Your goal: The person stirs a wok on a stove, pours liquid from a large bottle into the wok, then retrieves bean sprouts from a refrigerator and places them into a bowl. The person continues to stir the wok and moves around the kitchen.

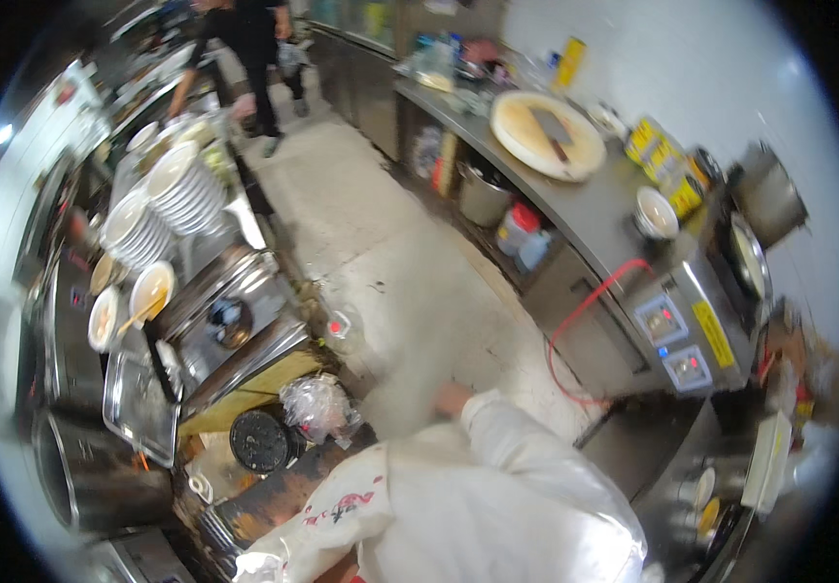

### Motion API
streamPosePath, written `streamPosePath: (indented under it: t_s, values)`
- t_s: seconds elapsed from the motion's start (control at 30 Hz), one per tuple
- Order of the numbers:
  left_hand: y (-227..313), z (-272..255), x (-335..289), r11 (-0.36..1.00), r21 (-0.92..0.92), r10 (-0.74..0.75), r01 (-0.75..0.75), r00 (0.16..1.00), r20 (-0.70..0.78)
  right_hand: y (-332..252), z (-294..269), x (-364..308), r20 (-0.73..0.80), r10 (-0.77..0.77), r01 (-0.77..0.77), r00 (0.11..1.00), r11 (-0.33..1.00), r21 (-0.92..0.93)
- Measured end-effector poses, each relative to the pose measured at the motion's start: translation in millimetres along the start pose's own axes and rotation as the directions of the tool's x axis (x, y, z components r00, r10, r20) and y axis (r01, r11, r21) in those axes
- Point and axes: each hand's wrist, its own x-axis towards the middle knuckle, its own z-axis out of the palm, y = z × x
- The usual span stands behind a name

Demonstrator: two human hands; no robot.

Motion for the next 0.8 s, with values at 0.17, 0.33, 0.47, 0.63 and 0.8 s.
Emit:
streamPosePath:
  t_s: [0.17,0.33,0.47,0.63,0.8]
  values:
    - [239.1,28.7,89.1,0.826,0.195,0.488,-0.528,0.845,0.219,136.1,-84.3,13.1,-0.088,0.473,-0.475,0.877,0.880,-0.007]
    - [423.2,40.0,129.3,0.899,-0.318,0.372,-0.300,0.908,0.192,197.8,-117.9,39.3,-0.186,0.211,-0.220,0.960,0.975,-0.029]
    - [468.0,60.1,194.0,0.962,-0.223,0.214,-0.158,0.943,0.254,209.4,-132.0,84.8,-0.269,0.135,-0.154,0.954,0.987,-0.051]
    - [489.2,80.1,298.8,0.872,0.267,0.272,-0.410,0.860,0.432,219.3,-201.7,167.3,-0.270,0.309,-0.171,0.912,0.884,0.435]
    - [660.9,77.9,410.8,0.811,0.133,0.544,-0.569,0.819,0.181,226.4,-338.0,271.3,-0.204,0.418,-0.206,0.885,0.745,0.635]
